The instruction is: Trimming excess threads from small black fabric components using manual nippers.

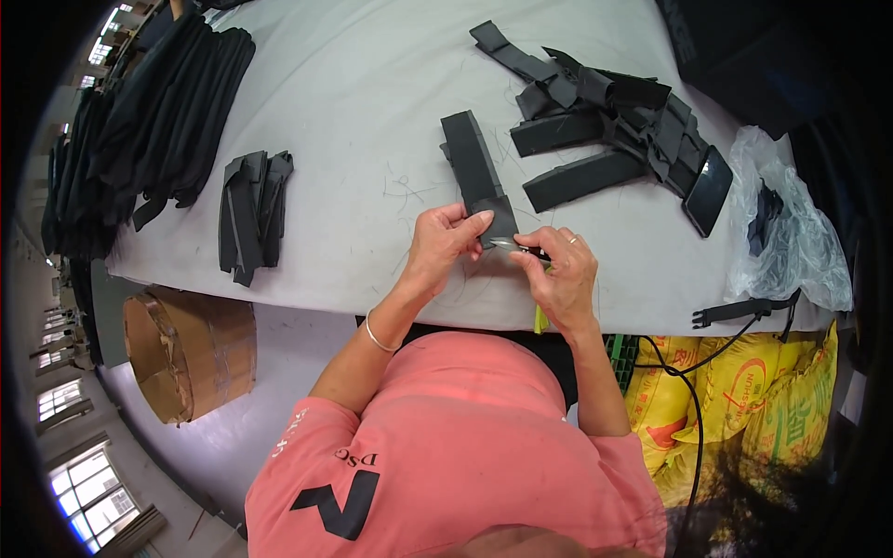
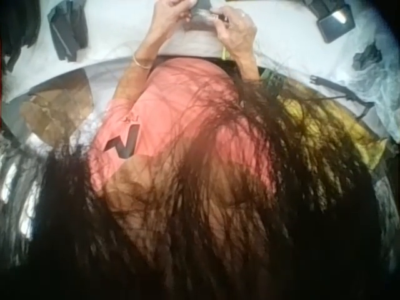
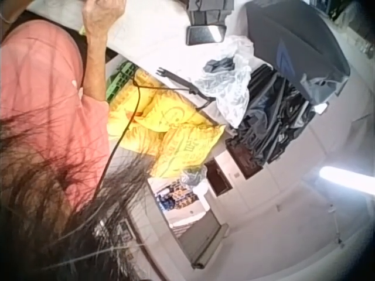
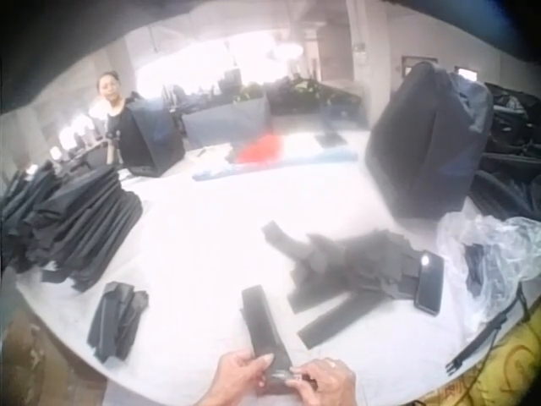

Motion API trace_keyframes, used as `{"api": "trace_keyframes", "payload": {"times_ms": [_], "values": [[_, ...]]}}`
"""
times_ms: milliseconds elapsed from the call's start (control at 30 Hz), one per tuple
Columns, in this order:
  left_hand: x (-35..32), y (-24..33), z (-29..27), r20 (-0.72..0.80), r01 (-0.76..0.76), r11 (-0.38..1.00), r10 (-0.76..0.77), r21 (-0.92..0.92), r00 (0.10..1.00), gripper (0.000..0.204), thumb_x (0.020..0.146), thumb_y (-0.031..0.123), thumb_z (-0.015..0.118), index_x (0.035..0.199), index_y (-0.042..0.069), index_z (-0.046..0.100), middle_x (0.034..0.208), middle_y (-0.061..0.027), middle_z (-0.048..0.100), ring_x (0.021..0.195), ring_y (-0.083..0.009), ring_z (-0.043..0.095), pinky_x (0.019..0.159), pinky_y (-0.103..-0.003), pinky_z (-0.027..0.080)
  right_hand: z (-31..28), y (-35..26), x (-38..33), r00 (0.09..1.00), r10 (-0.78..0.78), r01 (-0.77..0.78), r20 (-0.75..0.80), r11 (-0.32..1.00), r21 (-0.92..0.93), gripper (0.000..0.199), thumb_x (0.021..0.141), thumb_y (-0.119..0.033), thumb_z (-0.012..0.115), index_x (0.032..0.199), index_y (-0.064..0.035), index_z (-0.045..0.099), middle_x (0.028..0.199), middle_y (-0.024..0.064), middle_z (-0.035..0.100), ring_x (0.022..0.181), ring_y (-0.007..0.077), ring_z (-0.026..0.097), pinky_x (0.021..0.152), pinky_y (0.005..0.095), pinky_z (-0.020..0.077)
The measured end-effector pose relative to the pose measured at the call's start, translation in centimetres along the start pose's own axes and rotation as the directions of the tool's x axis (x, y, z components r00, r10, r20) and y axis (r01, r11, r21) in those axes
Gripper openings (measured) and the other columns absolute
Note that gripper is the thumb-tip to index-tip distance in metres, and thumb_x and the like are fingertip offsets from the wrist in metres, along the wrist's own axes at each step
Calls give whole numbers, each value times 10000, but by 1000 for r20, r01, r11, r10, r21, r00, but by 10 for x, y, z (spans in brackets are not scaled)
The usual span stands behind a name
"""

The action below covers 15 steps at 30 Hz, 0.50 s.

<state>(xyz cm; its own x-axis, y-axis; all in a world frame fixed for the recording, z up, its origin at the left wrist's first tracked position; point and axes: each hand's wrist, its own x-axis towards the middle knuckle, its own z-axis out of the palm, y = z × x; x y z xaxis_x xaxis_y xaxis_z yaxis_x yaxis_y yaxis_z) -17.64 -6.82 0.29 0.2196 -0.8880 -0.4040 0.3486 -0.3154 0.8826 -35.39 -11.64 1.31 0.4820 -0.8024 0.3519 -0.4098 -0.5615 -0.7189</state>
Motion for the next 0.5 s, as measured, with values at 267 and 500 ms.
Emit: {"api": "trace_keyframes", "payload": {"times_ms": [267,500], "values": [[-2,2,3,-6,8,997,-9,-73,1000,184,872,182,667,862,0,645,717,-5,604,571,-58,530,515,-203,438,2,11,-7,973,232,-225,7,933,281,137,753,-69,713,872,-50,648,698,10,598,602,137,507,593,269,396],[1,-5,-2,74,2,994,6,-112,997,237,905,209,633,1011,-3,628,831,-16,626,634,-70,549,586,-223,482,6,8,-5,889,429,-413,159,605,681,178,816,-53,702,966,-21,614,787,-36,572,702,21,481,598,178,375]]}}
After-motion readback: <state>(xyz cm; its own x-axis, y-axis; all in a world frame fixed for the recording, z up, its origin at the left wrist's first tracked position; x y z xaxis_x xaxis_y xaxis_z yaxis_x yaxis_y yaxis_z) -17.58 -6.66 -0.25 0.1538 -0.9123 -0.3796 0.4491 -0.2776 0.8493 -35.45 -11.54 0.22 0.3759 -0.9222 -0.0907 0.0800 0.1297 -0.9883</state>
